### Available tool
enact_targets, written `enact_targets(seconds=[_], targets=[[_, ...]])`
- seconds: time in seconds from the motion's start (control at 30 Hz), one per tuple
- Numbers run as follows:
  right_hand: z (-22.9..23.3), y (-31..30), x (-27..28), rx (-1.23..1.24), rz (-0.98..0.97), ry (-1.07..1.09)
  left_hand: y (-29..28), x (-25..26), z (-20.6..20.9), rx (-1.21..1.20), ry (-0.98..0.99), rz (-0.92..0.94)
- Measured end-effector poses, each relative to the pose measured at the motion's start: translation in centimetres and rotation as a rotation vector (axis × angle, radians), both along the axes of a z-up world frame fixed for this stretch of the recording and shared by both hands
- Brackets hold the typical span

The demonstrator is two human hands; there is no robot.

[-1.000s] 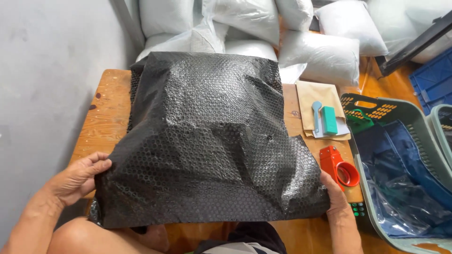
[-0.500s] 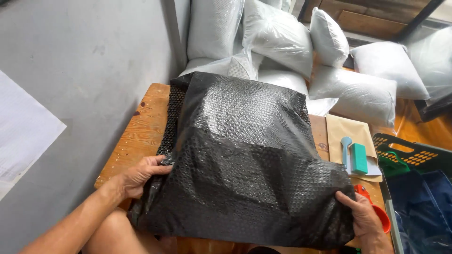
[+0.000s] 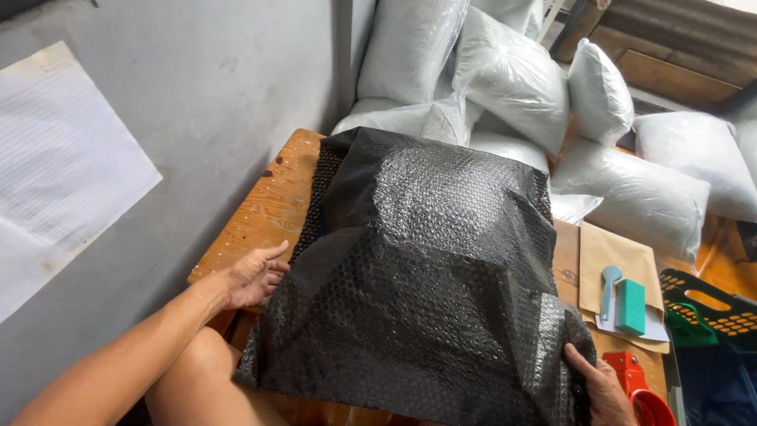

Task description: A person is wrapping a large pillow in black bubble wrap, smoothing the material and folding it around the pillow.

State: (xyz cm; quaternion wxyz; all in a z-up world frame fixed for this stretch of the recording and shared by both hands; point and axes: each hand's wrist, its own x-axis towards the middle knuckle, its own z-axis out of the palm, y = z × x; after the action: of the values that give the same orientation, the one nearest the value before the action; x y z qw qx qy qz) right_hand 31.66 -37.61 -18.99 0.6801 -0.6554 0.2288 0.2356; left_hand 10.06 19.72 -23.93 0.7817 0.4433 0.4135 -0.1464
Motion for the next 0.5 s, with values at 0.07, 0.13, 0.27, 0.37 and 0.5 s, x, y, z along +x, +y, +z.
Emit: enact_targets(seconds=[0.07, 0.13, 0.27, 0.37, 0.5], targets=[[-1.0, -0.8, 0.6, 0.088, 0.021, -0.022, -0.7, 0.3, -0.7, -0.032, -0.01, -0.014], [-1.3, -1.3, 1.0, 0.186, 0.08, -0.017, -3.0, 0.7, 0.7, -0.088, -0.065, -0.004], [-5.4, -4.2, 5.0, 0.294, 0.141, -0.107, -3.6, 0.7, 1.6, 0.003, -0.143, 0.005], [-6.5, -4.7, 7.2, 0.329, 0.183, -0.101, -2.6, 0.5, 1.3, 0.061, -0.199, 0.255], [-6.7, -4.5, 8.0, 0.188, 0.195, -0.131, -2.1, -1.9, 4.9, 0.253, -0.308, 0.313]])
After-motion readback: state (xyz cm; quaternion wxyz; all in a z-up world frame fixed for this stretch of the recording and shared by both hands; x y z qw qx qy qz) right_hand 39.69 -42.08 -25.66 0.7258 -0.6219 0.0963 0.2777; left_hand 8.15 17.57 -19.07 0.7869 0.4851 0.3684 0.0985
